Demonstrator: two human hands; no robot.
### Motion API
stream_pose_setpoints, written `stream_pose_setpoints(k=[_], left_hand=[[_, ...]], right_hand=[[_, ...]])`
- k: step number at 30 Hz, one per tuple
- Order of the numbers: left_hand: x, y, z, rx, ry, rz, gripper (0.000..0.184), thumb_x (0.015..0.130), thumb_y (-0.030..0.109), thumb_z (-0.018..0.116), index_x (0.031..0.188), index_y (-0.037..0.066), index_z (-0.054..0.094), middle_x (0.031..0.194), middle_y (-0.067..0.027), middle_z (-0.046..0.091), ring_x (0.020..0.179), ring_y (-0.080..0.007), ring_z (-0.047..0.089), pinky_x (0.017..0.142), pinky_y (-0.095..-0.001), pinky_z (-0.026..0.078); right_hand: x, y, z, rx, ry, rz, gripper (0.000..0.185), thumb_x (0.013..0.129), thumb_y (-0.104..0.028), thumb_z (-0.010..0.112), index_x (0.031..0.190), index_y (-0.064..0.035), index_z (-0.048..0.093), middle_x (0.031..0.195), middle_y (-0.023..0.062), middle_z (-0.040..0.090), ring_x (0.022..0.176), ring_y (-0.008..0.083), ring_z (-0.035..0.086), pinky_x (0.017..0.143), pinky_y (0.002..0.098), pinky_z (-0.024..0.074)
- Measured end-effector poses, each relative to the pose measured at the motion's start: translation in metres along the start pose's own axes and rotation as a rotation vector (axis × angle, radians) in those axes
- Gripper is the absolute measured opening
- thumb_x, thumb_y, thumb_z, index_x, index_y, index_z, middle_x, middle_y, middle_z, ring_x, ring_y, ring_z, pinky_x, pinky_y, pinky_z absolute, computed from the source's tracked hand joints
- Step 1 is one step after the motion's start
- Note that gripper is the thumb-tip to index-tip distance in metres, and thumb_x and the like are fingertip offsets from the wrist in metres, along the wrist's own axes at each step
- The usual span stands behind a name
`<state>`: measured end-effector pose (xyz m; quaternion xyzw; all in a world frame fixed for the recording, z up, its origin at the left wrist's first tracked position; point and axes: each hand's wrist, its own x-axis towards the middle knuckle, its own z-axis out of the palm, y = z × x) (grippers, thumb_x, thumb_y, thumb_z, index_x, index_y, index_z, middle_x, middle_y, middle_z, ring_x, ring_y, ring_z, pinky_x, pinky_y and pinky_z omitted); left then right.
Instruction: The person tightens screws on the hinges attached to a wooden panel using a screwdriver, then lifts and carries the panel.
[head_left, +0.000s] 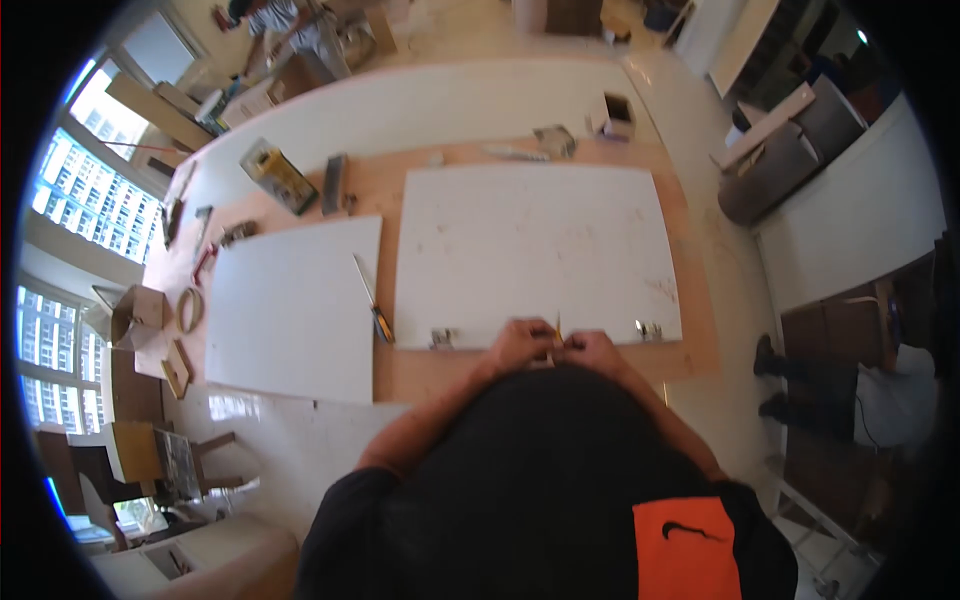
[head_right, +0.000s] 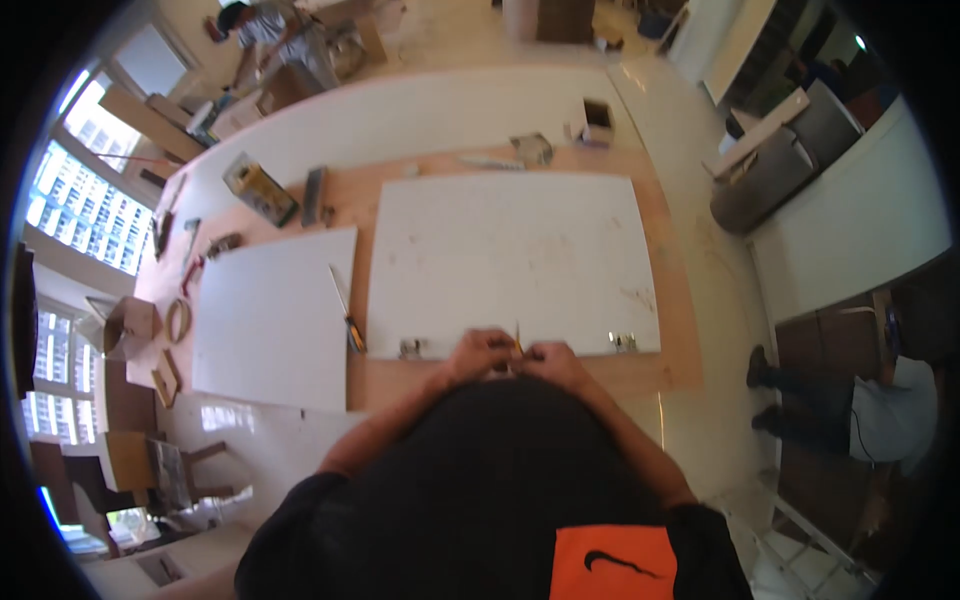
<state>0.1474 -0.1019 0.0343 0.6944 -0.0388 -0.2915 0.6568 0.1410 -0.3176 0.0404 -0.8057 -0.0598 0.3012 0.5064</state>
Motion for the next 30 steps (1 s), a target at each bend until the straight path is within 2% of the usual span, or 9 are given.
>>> stream_pose_setpoints(k=[4, 5, 8, 17, 23, 26, 28, 29, 30], left_hand=[[-0.008, 0.007, 0.016, -0.292, 0.09, 0.041, 0.024, 0.097, 0.015, 0.062, 0.105, -0.007, 0.061, 0.089, -0.0118, 0.069, 0.071, -0.0171, 0.069, 0.065, -0.0283, 0.057], [-0.009, 0.009, 0.019, -0.311, 0.099, 0.026, 0.023, 0.099, 0.015, 0.058, 0.106, -0.008, 0.058, 0.091, -0.0136, 0.069, 0.07, -0.0189, 0.07, 0.067, -0.0292, 0.059], [-0.013, 0.006, 0.029, -0.356, 0.161, 0.014, 0.023, 0.097, 0.014, 0.061, 0.108, -0.007, 0.059, 0.091, -0.0127, 0.069, 0.069, -0.0173, 0.069, 0.066, -0.0281, 0.058], [-0.024, 0.001, 0.049, -0.145, 0.254, -0.035, 0.026, 0.092, 0.012, 0.068, 0.111, -0.006, 0.069, 0.084, -0.006, 0.068, 0.067, -0.01, 0.063, 0.063, -0.0238, 0.054], [-0.02, -0.013, 0.048, -0.038, 0.311, -0.002, 0.024, 0.091, 0.013, 0.069, 0.109, -0.003, 0.071, 0.085, -0.0056, 0.07, 0.068, -0.0074, 0.063, 0.059, -0.024, 0.054], [-0.013, -0.021, 0.045, 0.069, 0.306, 0.018, 0.023, 0.089, 0.013, 0.07, 0.108, -0.001, 0.073, 0.09, -0.0079, 0.073, 0.075, -0.0106, 0.067, 0.066, -0.0276, 0.057], [-0.005, -0.043, 0.044, 0.18, 0.339, 0.245, 0.023, 0.087, 0.014, 0.071, 0.106, 0.001, 0.073, 0.095, -0.0115, 0.074, 0.084, -0.0171, 0.07, 0.077, -0.0318, 0.057], [-0.006, -0.037, 0.042, 0.306, 0.325, 0.257, 0.024, 0.085, 0.014, 0.07, 0.105, 0.001, 0.073, 0.097, -0.0149, 0.074, 0.091, -0.0239, 0.071, 0.084, -0.0341, 0.056], [-0.005, -0.037, 0.039, 0.264, 0.318, 0.223, 0.026, 0.083, 0.015, 0.07, 0.105, 0.001, 0.073, 0.096, -0.0155, 0.074, 0.089, -0.0257, 0.071, 0.082, -0.0348, 0.056]], right_hand=[[-0.004, 0.006, -0.01, 0.324, -0.082, -0.028, 0.022, 0.087, -0.02, 0.076, 0.094, 0.0009, 0.072, 0.083, 0.0046, 0.071, 0.072, 0.0083, 0.062, 0.066, 0.0242, 0.0498], [-0.005, 0.009, -0.013, 0.289, -0.093, -0.04, 0.018, 0.089, -0.016, 0.075, 0.095, 0.0004, 0.071, 0.082, 0.0053, 0.072, 0.071, 0.0086, 0.063, 0.065, 0.0232, 0.0496], [-0.007, 0.01, -0.021, 0.253, -0.12, -0.023, 0.018, 0.09, -0.016, 0.073, 0.097, 0.0016, 0.07, 0.083, 0.0064, 0.071, 0.074, 0.0105, 0.065, 0.067, 0.0246, 0.0521], [0.005, 0.031, -0.023, 0.507, 0.032, -0.122, 0.021, 0.092, -0.011, 0.067, 0.108, 0.0022, 0.064, 0.09, 0.0094, 0.071, 0.081, 0.0147, 0.069, 0.07, 0.0274, 0.0545], [0.009, 0.03, -0.025, 0.506, 0.0, -0.157, 0.019, 0.092, -0.011, 0.067, 0.105, 0.0038, 0.065, 0.089, 0.0102, 0.071, 0.078, 0.0151, 0.069, 0.069, 0.0273, 0.0547], [0.011, 0.024, -0.032, 0.381, 0.023, -0.115, 0.02, 0.093, -0.013, 0.066, 0.1, 0.0052, 0.066, 0.084, 0.0109, 0.071, 0.076, 0.0163, 0.068, 0.07, 0.0282, 0.0547], [0.022, 0.046, -0.032, 0.362, 0.042, -0.133, 0.021, 0.093, -0.016, 0.065, 0.093, 0.0054, 0.067, 0.079, 0.0121, 0.071, 0.073, 0.0165, 0.068, 0.068, 0.0304, 0.0553], [0.019, 0.042, -0.035, 0.288, 0.052, -0.117, 0.021, 0.092, -0.016, 0.065, 0.091, 0.0053, 0.068, 0.079, 0.0122, 0.071, 0.071, 0.0167, 0.068, 0.067, 0.031, 0.0557], [0.016, 0.031, -0.036, 0.244, 0.062, -0.134, 0.019, 0.093, -0.014, 0.064, 0.089, 0.0049, 0.066, 0.076, 0.0125, 0.07, 0.07, 0.0181, 0.068, 0.066, 0.0308, 0.0565]])
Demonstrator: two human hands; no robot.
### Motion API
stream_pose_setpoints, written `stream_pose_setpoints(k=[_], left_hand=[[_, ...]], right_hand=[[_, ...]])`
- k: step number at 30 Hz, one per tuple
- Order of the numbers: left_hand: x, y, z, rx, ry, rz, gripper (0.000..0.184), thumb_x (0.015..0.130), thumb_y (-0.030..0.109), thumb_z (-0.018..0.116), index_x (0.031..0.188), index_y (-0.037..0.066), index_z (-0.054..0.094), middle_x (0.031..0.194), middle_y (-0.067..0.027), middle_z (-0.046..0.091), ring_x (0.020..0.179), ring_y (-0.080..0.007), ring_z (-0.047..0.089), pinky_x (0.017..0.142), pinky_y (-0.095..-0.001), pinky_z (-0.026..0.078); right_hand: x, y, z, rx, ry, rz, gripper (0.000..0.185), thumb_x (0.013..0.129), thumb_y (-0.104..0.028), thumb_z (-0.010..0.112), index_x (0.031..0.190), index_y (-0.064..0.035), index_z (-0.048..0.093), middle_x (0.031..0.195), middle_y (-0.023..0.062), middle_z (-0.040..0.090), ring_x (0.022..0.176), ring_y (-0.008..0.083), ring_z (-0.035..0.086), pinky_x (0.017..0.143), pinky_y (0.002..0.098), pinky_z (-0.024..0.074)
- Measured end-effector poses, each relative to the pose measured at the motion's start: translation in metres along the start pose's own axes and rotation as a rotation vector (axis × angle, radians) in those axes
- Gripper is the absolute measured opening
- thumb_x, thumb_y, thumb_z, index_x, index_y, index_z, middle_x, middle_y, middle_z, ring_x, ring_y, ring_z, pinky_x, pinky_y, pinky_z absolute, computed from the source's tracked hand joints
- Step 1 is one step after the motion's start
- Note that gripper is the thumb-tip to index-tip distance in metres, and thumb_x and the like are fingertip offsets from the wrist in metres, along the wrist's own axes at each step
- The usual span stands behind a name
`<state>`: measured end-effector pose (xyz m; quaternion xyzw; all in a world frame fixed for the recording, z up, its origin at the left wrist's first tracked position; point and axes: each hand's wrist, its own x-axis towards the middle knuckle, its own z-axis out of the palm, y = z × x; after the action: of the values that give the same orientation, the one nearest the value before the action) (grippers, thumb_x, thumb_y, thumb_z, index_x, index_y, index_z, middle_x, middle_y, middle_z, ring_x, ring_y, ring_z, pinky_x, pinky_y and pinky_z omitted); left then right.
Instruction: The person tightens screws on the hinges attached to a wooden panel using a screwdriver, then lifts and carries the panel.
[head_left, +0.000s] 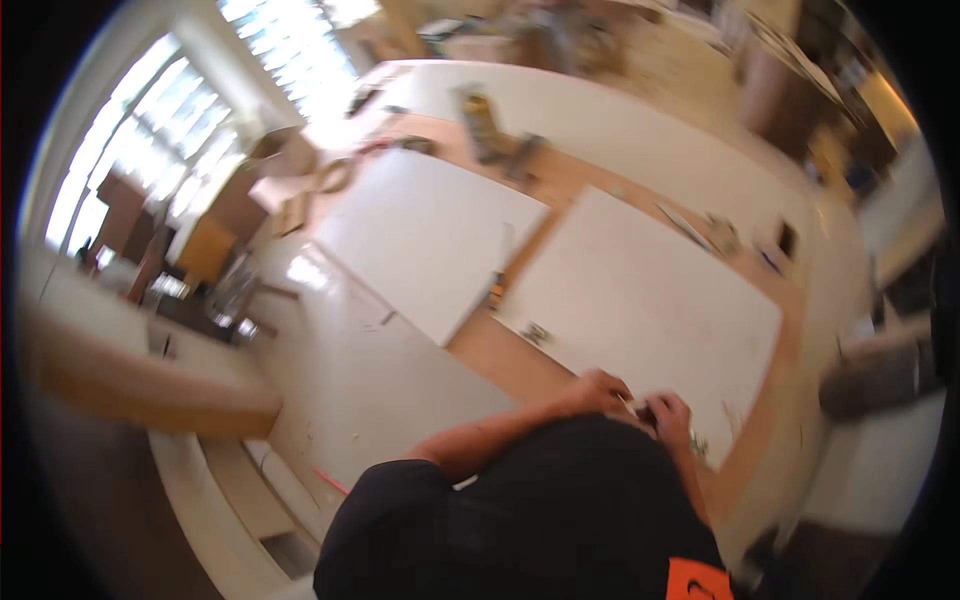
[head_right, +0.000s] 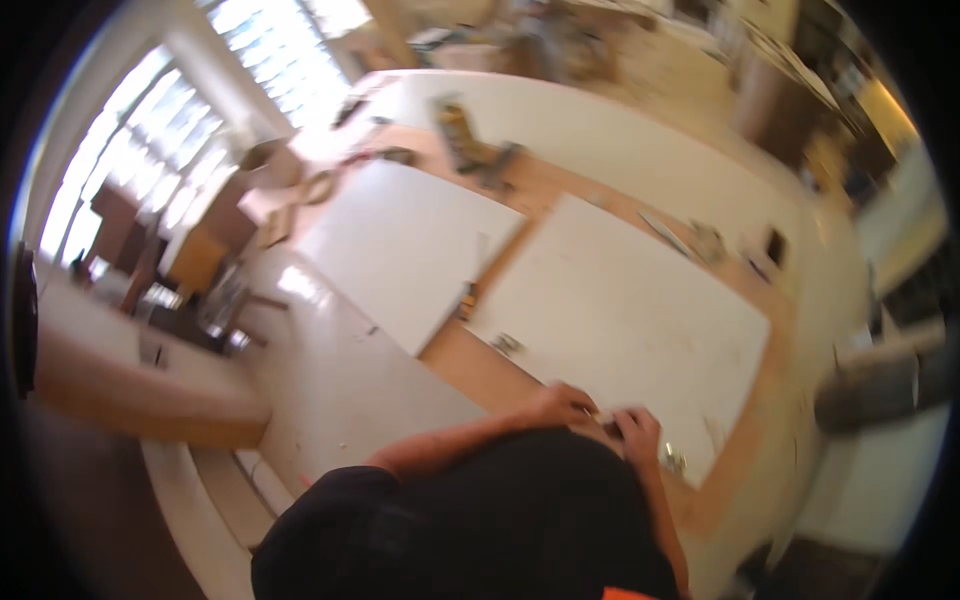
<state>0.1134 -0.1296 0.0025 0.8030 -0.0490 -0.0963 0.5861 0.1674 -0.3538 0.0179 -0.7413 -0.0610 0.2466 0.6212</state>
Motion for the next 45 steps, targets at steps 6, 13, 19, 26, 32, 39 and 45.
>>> stream_pose_setpoints(k=[6, 13, 19, 26, 32, 39, 45], left_hand=[[0.008, 0.025, -0.021, -0.637, 0.18, -0.184, 0.032, 0.079, 0.0, 0.069, 0.109, -0.008, 0.065, 0.081, -0.0131, 0.069, 0.074, -0.0179, 0.066, 0.064, -0.0306, 0.053], [0.009, 0.028, -0.022, -0.886, 0.261, -0.074, 0.027, 0.085, 0.005, 0.071, 0.109, -0.005, 0.066, 0.091, -0.0062, 0.069, 0.075, -0.0137, 0.063, 0.067, -0.0278, 0.052], [0.005, 0.029, -0.019, -0.532, 0.251, -0.131, 0.021, 0.091, 0.011, 0.066, 0.106, -0.003, 0.066, 0.085, -0.0054, 0.068, 0.072, -0.0121, 0.065, 0.065, -0.0267, 0.053], [-0.016, 0.089, -0.084, -0.75, 0.776, 0.009, 0.02, 0.095, 0.012, 0.065, 0.11, -0.001, 0.064, 0.091, -0.006, 0.069, 0.069, -0.0112, 0.066, 0.063, -0.0264, 0.054], [-0.106, 0.262, -0.176, -0.366, 1.209, 0.912, 0.033, 0.097, -0.006, 0.053, 0.129, -0.004, 0.06, 0.098, -0.0142, 0.067, 0.081, -0.0211, 0.066, 0.078, -0.033, 0.055], [-0.161, 0.404, -0.155, -0.173, 0.567, 1.876, 0.021, 0.099, 0.021, 0.061, 0.119, 0.02, 0.069, 0.115, 0.0025, 0.068, 0.1, -0.0116, 0.061, 0.097, -0.0362, 0.041], [-0.22, 0.442, -0.154, 0.515, 0.909, 1.841, 0.014, 0.094, 0.022, 0.067, 0.107, 0.016, 0.071, 0.101, 0.0039, 0.071, 0.096, -0.0128, 0.064, 0.094, -0.0359, 0.044]], right_hand=[[0.019, -0.008, 0.001, 0.29, -0.146, 0.246, 0.013, 0.097, -0.011, 0.062, 0.098, 0.0021, 0.061, 0.083, 0.0156, 0.07, 0.069, 0.0202, 0.07, 0.066, 0.032, 0.0597], [0.035, -0.031, 0.016, 0.201, -0.348, 0.175, 0.014, 0.097, -0.013, 0.063, 0.096, 0.0011, 0.06, 0.084, 0.0156, 0.071, 0.071, 0.0208, 0.071, 0.07, 0.0326, 0.0596], [0.039, -0.033, 0.023, 0.2, -0.416, 0.128, 0.016, 0.098, -0.011, 0.061, 0.098, 0.0048, 0.062, 0.086, 0.0147, 0.071, 0.075, 0.0191, 0.07, 0.072, 0.0314, 0.0594], [0.04, -0.015, 0.013, 0.304, -0.428, 0.176, 0.014, 0.099, -0.009, 0.058, 0.105, 0.004, 0.061, 0.093, 0.0156, 0.07, 0.082, 0.0214, 0.069, 0.074, 0.0336, 0.0592], [0.032, -0.012, 0.009, 0.291, -0.407, 0.201, 0.014, 0.099, -0.008, 0.057, 0.106, 0.0034, 0.061, 0.094, 0.015, 0.07, 0.084, 0.0223, 0.07, 0.077, 0.0349, 0.059], [0.029, -0.011, 0.01, 0.299, -0.414, 0.209, 0.015, 0.099, -0.01, 0.059, 0.106, 0.0029, 0.063, 0.094, 0.0132, 0.07, 0.084, 0.0191, 0.069, 0.077, 0.0319, 0.0581], [0.019, -0.007, 0.003, 0.35, -0.376, 0.219, 0.016, 0.099, -0.01, 0.059, 0.107, 0.003, 0.062, 0.093, 0.0141, 0.07, 0.085, 0.0202, 0.069, 0.079, 0.0334, 0.0583]])
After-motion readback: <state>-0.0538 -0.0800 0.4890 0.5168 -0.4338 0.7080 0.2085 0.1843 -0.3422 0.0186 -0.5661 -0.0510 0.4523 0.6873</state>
